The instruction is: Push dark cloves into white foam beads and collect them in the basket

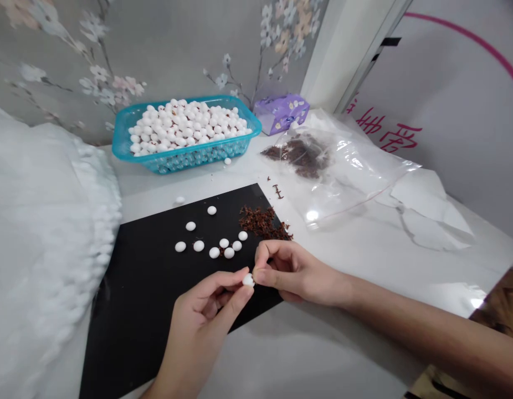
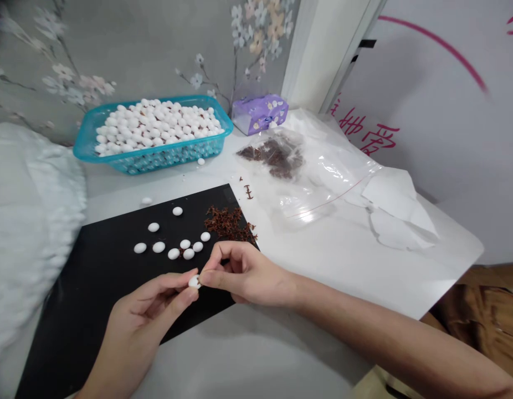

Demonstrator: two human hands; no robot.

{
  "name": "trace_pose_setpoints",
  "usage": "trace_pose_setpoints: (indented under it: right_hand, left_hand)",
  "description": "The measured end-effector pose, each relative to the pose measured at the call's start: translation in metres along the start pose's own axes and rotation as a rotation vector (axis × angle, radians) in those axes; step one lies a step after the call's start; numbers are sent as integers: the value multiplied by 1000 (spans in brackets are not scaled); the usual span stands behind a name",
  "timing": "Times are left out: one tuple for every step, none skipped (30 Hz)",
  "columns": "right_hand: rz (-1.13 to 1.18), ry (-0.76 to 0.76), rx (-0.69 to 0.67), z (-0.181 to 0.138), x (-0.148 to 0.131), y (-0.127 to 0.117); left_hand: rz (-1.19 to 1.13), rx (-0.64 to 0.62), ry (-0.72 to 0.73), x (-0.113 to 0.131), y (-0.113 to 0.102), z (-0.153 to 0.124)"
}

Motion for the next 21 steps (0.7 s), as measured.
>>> trace_pose_setpoints:
  right_hand:
    - [1,4,1,0,0,0]
    - [3,7,2,0,0,0]
    - [3,10,4,0,0,1]
    - [0,13,7,0,1,1]
    - [-3,16,9,0,1,1]
    - [-7,18,11,1,2,1]
    - [-10,13,14,1,2,1]
    - [-20,3,17,1,1,1]
    - [-43,-10,16,1,-2,0]
    - [-82,-28,10,1,-6,-2]
    - [-136,-53,5,0,-11,-3]
    - [-204,-81,7,-1,-18,-5]
    - [-281,-113,17,-1,-26,-7]
    - [-355,-153,55,-1,-34,-10]
    - [-446,-185,117,0,-42,-13]
    - [-555,-218,181,1,-49,-16]
    - [-681,-243,228,4,-55,-18]
    - [-815,-264,248,8,-58,-19]
    - [-950,-278,237,13,-60,-20]
    - [-1079,-284,200,18,-60,-21]
    - [-1189,-280,155,24,-58,-21]
  left_hand:
    - [1,-8,-5,0,0,0]
    - [2,-13,-12,0,0,0]
    - [4,-17,-20,0,-1,-1]
    - [5,-20,-28,-1,-1,-1]
    - [6,-20,-35,-1,-2,-1]
    - [4,-24,-44,-1,-2,-2]
    - [1,-23,-50,-1,-2,-2]
    - [-4,-20,-53,-1,-2,-2]
    - [-9,-21,-56,-1,-1,-2]
    - [-13,-21,-55,0,0,-2]
    - [-14,-27,-50,1,1,-2]
    - [-7,-36,-43,2,3,-1]
    - [10,-44,-34,2,4,-1]
    - [42,-53,-28,3,6,-2]
    - [89,-54,-21,3,7,-2]
    - [145,-50,-16,3,8,-2]
    - [207,-46,-8,3,9,-3]
    - [268,-41,5,2,10,-4]
    - [322,-42,20,1,10,-5]
    - [367,-44,38,-1,11,-6]
    - [402,-49,52,-2,11,-7]
Point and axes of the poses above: each hand's wrist, its own z-axis towards the middle knuckle, its own y-axis out of the palm, x = y × z, the point moved 2 cm from there along z, towards the middle knuckle, and after that the axes turned 8 degrees about -x, right-handed, at the moved point
